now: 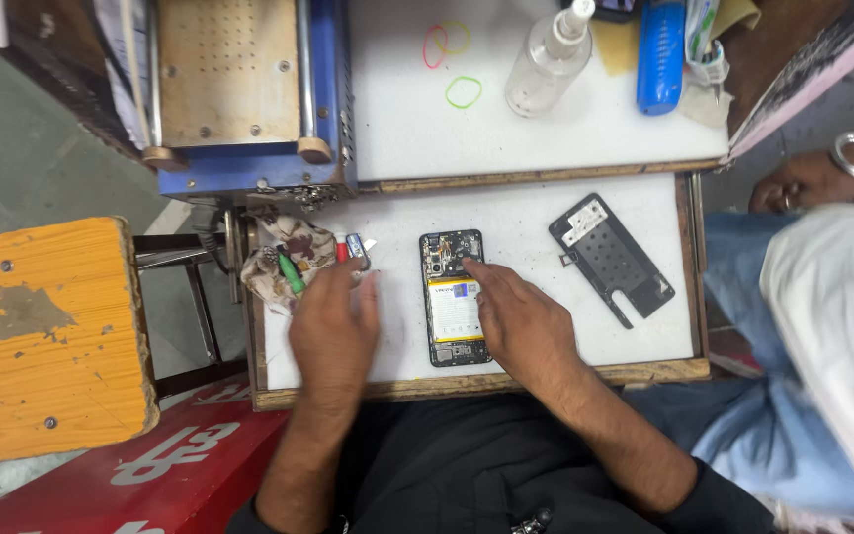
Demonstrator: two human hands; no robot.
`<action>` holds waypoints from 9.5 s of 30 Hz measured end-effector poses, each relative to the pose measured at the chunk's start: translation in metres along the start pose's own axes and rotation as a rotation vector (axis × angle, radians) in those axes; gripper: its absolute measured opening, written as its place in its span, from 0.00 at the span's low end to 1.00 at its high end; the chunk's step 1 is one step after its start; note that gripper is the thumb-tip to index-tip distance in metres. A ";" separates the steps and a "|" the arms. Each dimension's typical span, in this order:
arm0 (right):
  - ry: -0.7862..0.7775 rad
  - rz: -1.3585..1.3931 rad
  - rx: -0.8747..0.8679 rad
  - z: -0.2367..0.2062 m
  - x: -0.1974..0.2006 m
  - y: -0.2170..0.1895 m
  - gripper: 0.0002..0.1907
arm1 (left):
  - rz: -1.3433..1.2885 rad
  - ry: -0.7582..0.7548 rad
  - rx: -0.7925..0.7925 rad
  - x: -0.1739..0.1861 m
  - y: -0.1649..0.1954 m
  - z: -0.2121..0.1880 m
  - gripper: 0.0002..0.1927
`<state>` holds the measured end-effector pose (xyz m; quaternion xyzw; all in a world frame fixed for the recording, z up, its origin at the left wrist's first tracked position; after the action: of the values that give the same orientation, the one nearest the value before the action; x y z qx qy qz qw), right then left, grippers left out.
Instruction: The person works on a disassembled smartphone placed on a white workbench. They use a green-handled screwdriver and a red-handled tool to manipulate internal components, including the motherboard and battery area. The person repeatedly picks up and sets down small parts while adjusting connections inside the phone.
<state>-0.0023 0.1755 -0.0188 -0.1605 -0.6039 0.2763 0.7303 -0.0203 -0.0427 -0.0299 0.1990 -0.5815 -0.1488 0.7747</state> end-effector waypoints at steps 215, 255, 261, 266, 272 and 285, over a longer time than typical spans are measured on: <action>-0.346 -0.185 0.193 -0.030 -0.046 -0.039 0.12 | -0.624 -0.401 -0.359 -0.048 0.101 0.020 0.37; -0.134 -0.219 0.158 -0.001 0.001 -0.034 0.28 | -0.959 -0.013 0.269 0.004 0.003 -0.011 0.40; -0.203 -0.233 0.117 0.001 0.007 -0.031 0.28 | -1.001 -0.024 0.345 -0.016 0.001 -0.015 0.41; -0.219 -0.239 0.115 0.000 0.010 -0.031 0.28 | -0.967 -0.061 0.336 -0.015 0.005 -0.015 0.42; -0.240 -0.234 0.095 -0.003 0.009 -0.030 0.28 | -0.993 -0.045 0.324 -0.012 0.009 -0.011 0.40; -0.198 -0.248 0.119 -0.004 0.013 -0.033 0.29 | -1.059 0.032 0.314 -0.014 0.014 -0.009 0.38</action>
<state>0.0104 0.1578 0.0090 -0.0132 -0.6708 0.2337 0.7037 -0.0159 -0.0226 -0.0364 0.5795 -0.4053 -0.4267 0.5638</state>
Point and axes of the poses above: each hand's wrist, its own z-axis towards the middle knuckle, its own x-axis out of the back of the hand, y = z × x, the point moved 4 cm from there along z, towards the middle knuckle, and after that the axes turned 10 degrees about y, right-handed, at the moved point
